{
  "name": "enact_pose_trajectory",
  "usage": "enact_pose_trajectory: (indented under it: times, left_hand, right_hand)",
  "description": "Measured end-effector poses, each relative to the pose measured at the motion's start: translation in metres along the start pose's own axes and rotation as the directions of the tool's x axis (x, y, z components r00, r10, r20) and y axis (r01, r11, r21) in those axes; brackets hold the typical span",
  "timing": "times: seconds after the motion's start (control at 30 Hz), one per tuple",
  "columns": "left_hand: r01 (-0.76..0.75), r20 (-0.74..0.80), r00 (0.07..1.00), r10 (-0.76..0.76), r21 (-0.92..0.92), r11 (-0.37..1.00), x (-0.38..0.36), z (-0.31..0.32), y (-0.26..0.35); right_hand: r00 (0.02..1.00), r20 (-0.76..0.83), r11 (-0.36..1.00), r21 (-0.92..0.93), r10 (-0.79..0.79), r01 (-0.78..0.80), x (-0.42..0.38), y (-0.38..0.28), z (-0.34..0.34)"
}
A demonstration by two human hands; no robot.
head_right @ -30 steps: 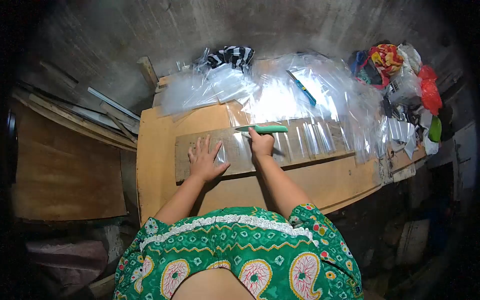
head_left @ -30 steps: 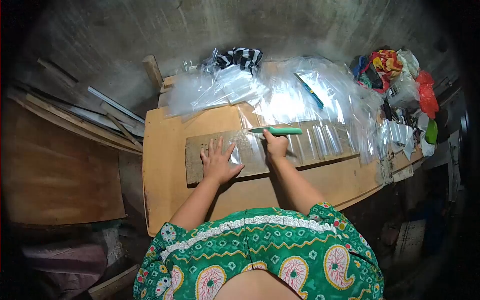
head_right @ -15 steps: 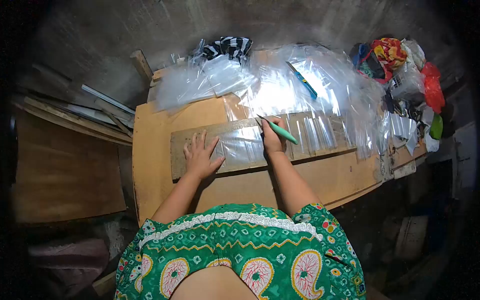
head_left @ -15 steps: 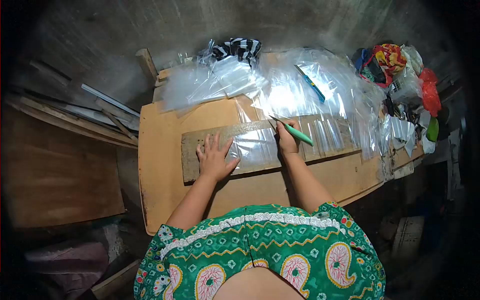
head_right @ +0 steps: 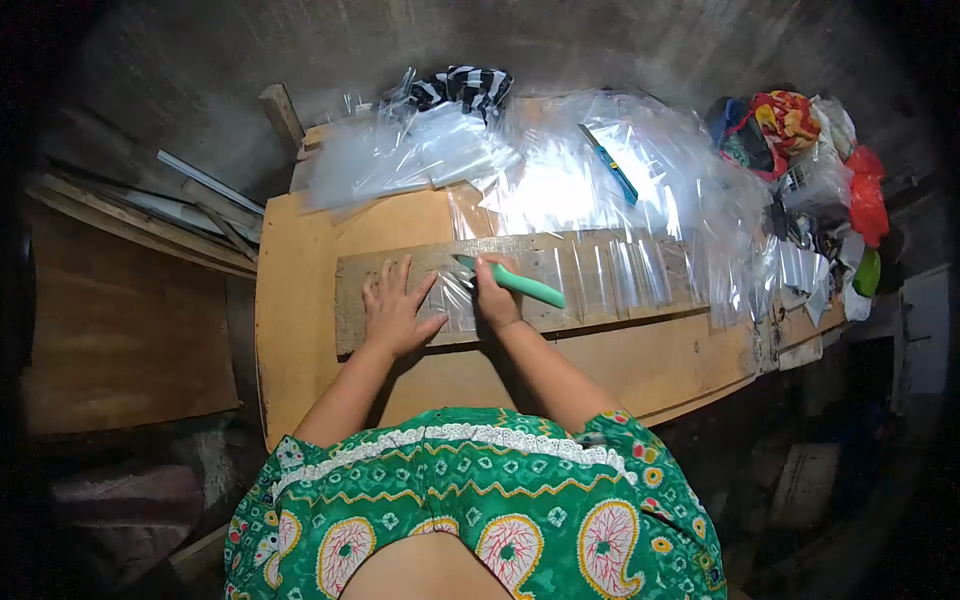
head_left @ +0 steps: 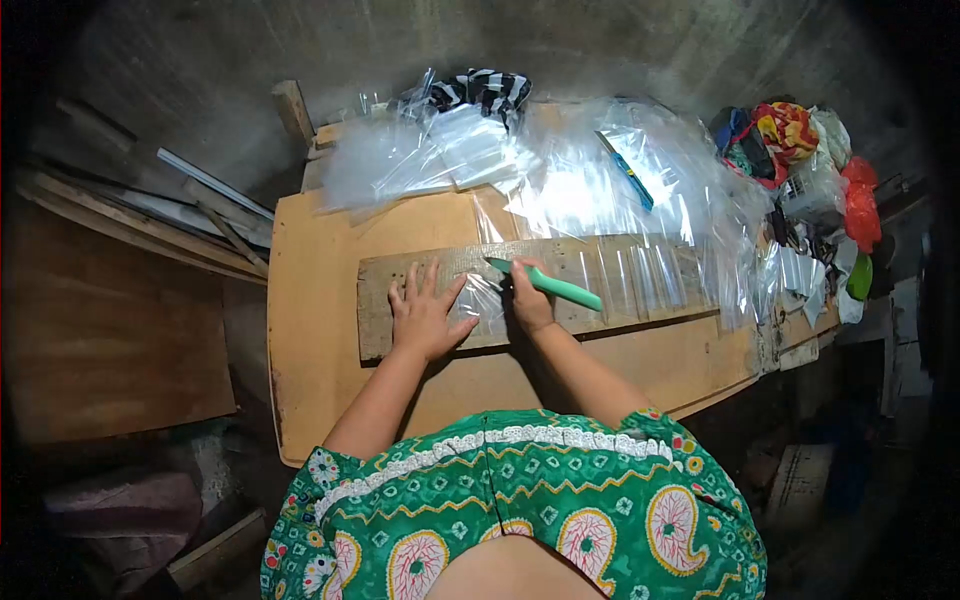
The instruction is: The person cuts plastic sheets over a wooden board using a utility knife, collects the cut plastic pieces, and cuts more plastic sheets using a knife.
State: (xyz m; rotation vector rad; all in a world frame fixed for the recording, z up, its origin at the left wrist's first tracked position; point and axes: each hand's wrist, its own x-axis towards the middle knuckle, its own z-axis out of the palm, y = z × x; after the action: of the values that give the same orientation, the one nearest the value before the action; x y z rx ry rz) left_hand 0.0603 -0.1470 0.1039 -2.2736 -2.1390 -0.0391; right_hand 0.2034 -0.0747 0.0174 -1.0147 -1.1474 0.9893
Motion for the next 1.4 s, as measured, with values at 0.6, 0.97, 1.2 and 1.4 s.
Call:
enact_pose_trajectory:
  times: [0.6, 0.97, 1.2, 1.4]
  left_hand:
    - [-0.027, 0.005, 1.000, 0.028, -0.117, 0.993, 0.000, -0.007, -0.004]
    - [0.010, 0.049, 0.999, -0.002, -0.165, 0.986, -0.004, -0.021, 0.001]
    - [0.016, 0.064, 0.998, -0.007, -0.148, 0.989, -0.004, -0.020, 0.000]
    - [0.014, 0.036, 0.999, -0.008, -0.151, 0.988, -0.005, -0.014, -0.001]
  right_hand:
    - [0.982, 0.136, 0.973, -0.173, -0.130, 0.153, -0.007, -0.029, -0.036]
    - [0.973, 0.211, 0.963, -0.228, -0.095, 0.144, -0.009, -0.044, -0.043]
    - [0.966, 0.228, 0.958, -0.227, -0.124, 0.177, -0.008, -0.044, -0.041]
    - [0.958, 0.217, 0.939, -0.247, -0.187, 0.239, -0.006, -0.035, -0.037]
